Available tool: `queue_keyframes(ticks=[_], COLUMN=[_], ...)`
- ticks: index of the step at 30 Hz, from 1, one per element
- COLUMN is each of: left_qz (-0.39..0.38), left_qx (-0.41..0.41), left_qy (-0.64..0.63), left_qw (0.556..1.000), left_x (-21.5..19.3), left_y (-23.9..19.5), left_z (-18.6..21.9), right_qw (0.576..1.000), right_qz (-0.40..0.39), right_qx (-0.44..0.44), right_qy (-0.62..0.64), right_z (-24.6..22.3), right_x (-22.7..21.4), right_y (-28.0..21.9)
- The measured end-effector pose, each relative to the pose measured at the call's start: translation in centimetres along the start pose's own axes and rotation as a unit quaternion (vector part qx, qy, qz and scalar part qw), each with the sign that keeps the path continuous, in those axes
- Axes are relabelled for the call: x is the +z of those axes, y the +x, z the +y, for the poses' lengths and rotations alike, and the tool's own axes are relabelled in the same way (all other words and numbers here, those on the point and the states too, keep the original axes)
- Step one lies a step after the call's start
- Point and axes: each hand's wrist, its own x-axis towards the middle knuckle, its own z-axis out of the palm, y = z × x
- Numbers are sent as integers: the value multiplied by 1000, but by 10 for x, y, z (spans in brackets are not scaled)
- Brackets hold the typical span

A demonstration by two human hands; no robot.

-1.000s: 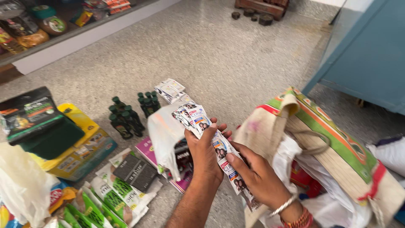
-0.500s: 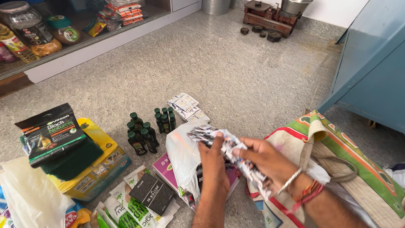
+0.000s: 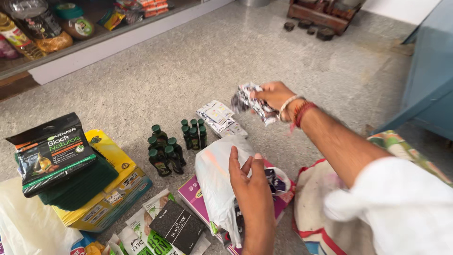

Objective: The person sits on the floor and unpacks various grocery items from a woven bag, including sachets, bottles, and packaged goods, placing them on the floor in organized piles.

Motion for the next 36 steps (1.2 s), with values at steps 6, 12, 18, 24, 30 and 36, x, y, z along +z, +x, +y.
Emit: queue_keyframes(ticks=[6,12,18,24,30,36], left_qz=[12,-2,-51,-83,-218,-328], left_qx=[-6,71,288,305,318,376], left_qy=[7,84,345,447,469,447], left_qw=[1000,994,892,837,794,743], left_x=[-1,-3,-4,-7,5,31], left_y=[11,17,8,-1,-38,-113], left_z=[3,-7,-5,1,-2,-19], right_qw=[987,976,904,887,954,954], right_qz=[60,102,126,146,180,264], right_qx=[21,-43,-11,-96,-202,-144], right_qy=[-149,-186,-408,-428,-131,8], right_z=[126,231,196,139,99,98], right_x=[0,-5,5,16,-10,-49], right_y=[86,93,73,-16,-252,-401])
